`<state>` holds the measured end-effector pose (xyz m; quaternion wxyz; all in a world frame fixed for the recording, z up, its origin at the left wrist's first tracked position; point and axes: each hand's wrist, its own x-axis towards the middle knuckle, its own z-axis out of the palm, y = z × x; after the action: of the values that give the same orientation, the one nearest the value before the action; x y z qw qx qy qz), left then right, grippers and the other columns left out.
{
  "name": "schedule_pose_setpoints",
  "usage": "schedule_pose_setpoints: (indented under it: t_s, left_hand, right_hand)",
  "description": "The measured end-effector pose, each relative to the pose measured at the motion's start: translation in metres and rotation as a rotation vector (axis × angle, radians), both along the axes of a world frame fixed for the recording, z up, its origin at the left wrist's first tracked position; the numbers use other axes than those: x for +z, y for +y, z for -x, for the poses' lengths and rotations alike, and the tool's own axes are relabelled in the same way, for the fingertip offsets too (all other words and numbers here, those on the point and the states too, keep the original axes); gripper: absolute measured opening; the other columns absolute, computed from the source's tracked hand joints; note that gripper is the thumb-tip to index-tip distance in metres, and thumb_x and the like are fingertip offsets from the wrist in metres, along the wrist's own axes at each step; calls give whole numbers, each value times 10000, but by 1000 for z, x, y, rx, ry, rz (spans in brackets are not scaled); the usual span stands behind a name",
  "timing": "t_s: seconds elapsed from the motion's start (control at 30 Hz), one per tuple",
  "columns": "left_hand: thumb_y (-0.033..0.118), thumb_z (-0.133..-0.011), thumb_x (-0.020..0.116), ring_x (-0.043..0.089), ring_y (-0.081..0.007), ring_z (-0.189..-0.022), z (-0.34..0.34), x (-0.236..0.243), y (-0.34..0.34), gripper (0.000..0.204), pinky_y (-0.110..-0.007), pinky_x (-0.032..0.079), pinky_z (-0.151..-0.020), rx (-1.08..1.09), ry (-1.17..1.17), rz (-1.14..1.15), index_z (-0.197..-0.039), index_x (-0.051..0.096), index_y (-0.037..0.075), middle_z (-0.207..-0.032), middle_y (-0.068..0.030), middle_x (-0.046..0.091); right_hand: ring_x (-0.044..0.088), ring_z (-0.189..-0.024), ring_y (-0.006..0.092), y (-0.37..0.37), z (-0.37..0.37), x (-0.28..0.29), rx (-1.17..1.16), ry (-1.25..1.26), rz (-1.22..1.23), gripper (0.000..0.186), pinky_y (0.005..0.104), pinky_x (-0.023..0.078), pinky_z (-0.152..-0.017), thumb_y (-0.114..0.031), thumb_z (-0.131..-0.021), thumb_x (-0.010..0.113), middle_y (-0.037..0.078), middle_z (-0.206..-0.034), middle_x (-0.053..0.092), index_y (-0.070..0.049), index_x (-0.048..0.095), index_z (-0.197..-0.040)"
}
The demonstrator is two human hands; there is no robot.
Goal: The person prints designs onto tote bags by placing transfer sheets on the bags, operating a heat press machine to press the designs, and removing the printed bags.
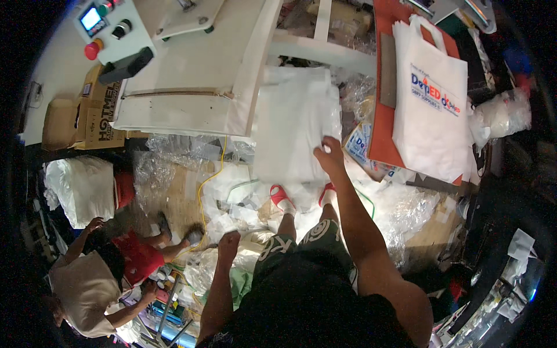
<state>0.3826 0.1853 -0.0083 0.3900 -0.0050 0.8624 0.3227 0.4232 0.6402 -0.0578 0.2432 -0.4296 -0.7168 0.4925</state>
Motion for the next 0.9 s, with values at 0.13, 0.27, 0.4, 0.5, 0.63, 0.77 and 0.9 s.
schedule_pose_setpoints:
  t_s: [0.13, 0.27, 0.4, 0.5, 0.63, 0.77, 0.9]
  left_hand:
    - [582, -887, 566, 455, -327, -1242, 36, 5, 101, 789, -507, 425, -957, 321, -504, -340, -1483, 255, 168, -1442, -131, 402]
    - [664, -856, 550, 522, -330, -1145, 32, 3, 165, 795, -503, 457, -912, 276, -884, -472, -1431, 332, 161, -1309, -147, 492]
    - [749, -820, 504, 559, -288, -1066, -36, -19, 206, 841, -475, 486, -816, -26, -740, -176, -1310, 461, 66, -1160, -172, 553]
    - [787, -817, 452, 565, -330, -1002, -79, -42, 220, 908, -500, 491, -791, -159, -477, -51, -1194, 551, -34, -1104, -186, 584]
    - [665, -869, 506, 612, -327, -897, -94, -73, 221, 742, -479, 492, -787, 32, -568, -163, -1099, 609, -33, -980, -183, 651]
    - [376, -871, 645, 555, -230, -609, -38, -52, 177, 384, -381, 476, -584, 52, -91, -38, -930, 604, -1, -751, -83, 612]
    - [341, -873, 642, 576, -200, -655, -18, 106, 235, 353, -384, 473, -605, -242, 102, -60, -816, 608, -6, -691, -131, 616]
  right_hand:
    - [593, -1026, 254, 7, -44, 88, 109, 113, 1027, 455, 395, 515, -885, -47, -790, 606, 152, -1108, 558, 23, 453, -1213]
    - [595, -1039, 294, -31, -94, 148, 81, 283, 1084, 512, 432, 516, -922, -26, -790, 606, 171, -1160, 550, 52, 413, -1258]
    - [601, -1073, 297, -31, -154, 134, 70, 428, 1376, 578, 428, 516, -915, -54, -751, 600, 174, -1185, 584, 11, 444, -1304]
    - [605, -1043, 295, -34, -169, 138, -48, 463, 1449, 526, 419, 492, -939, -129, -777, 595, 156, -1131, 614, 14, 493, -1272]
    - [621, -985, 276, -7, -189, 88, -247, 323, 1434, 393, 413, 519, -845, -179, -815, 603, 142, -1089, 626, -4, 561, -1164]
    - [646, -750, 261, 44, -203, 112, 318, -500, 302, 344, 409, 506, -690, -324, -811, 615, 160, -762, 649, 11, 652, -877]
    - [632, -831, 215, 57, -240, 211, 289, -319, 517, 297, 355, 499, -768, -239, -824, 646, 131, -876, 663, 26, 627, -958]
